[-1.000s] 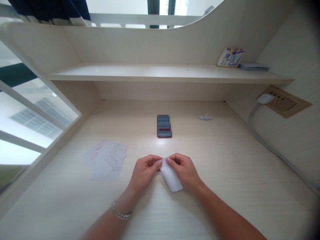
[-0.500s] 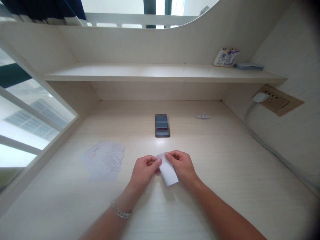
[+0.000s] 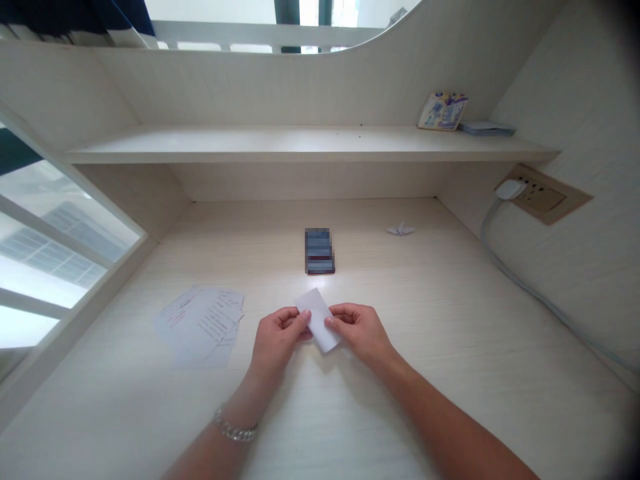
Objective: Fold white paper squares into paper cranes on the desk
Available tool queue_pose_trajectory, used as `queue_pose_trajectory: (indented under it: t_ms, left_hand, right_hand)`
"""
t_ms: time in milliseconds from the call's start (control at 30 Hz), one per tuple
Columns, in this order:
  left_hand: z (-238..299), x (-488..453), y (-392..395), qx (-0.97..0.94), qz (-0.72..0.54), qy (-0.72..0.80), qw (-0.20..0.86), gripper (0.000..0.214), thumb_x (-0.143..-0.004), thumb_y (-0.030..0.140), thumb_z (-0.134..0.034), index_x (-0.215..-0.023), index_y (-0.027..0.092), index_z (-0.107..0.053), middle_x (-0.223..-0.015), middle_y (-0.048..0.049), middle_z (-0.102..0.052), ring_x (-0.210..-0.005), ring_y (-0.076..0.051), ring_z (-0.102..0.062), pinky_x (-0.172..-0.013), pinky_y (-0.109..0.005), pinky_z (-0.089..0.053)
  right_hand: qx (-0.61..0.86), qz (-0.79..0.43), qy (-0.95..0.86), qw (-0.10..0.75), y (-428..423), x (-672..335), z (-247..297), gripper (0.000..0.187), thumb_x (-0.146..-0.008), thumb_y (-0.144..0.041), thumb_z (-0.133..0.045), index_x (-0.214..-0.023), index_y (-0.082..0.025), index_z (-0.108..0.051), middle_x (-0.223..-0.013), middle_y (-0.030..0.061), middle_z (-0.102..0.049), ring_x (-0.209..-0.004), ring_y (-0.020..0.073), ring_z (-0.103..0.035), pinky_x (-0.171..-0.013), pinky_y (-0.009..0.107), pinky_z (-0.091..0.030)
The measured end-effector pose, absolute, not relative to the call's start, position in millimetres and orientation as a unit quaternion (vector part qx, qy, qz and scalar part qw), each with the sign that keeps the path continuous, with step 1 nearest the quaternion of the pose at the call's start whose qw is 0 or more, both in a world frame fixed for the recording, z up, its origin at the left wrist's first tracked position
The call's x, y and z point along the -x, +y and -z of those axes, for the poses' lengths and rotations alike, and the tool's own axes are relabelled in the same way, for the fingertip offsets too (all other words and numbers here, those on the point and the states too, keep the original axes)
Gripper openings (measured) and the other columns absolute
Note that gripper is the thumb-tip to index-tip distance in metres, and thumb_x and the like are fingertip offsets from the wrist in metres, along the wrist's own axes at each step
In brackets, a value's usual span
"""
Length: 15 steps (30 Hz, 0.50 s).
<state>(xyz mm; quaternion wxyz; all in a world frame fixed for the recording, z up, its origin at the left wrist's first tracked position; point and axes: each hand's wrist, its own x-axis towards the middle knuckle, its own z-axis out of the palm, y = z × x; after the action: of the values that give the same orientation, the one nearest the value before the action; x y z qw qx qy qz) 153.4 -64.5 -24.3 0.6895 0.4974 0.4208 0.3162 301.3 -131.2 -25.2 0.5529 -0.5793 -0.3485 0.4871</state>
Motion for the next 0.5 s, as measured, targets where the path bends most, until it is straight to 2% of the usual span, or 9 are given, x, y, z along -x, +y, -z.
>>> queue_pose_trajectory:
  t_ms: [233,500]
  left_hand:
    - [25.4,-154.0,-64.9,-0.517,-0.306,0.429,0.675,0.026,-0.07,0.035,-0.067,-0.075,0.009,-0.065,-0.071,-0.0071,-0.068,-0.066,-0.017,-0.063,-0.065,-0.029,-0.055]
    - [29.5,-149.8,-58.8,-0.527,-0.337,0.462,0.629,0.028,-0.069,0.036,-0.068,-0.08,0.011,-0.067,-0.072,-0.0069,-0.07,-0.068,-0.018,-0.065,-0.067,-0.03,-0.056]
  right_hand:
    - [0.58,-0.498,-0.34,0.548,-130.6,-304.1,29.3,0.026,-0.067,-0.03,-0.069,-0.087,-0.013,-0.069,-0.083,0.0088,-0.072,-0.072,0.0202,-0.066,-0.062,0.029,-0.05]
    - [0.588,-0.548,-0.292,0.518,-130.9,-308.2,26.9,0.031,-0.064,-0.032,-0.071,-0.087,-0.012,-0.068,-0.076,0.0087,-0.07,-0.067,0.019,-0.066,-0.061,0.03,-0.052]
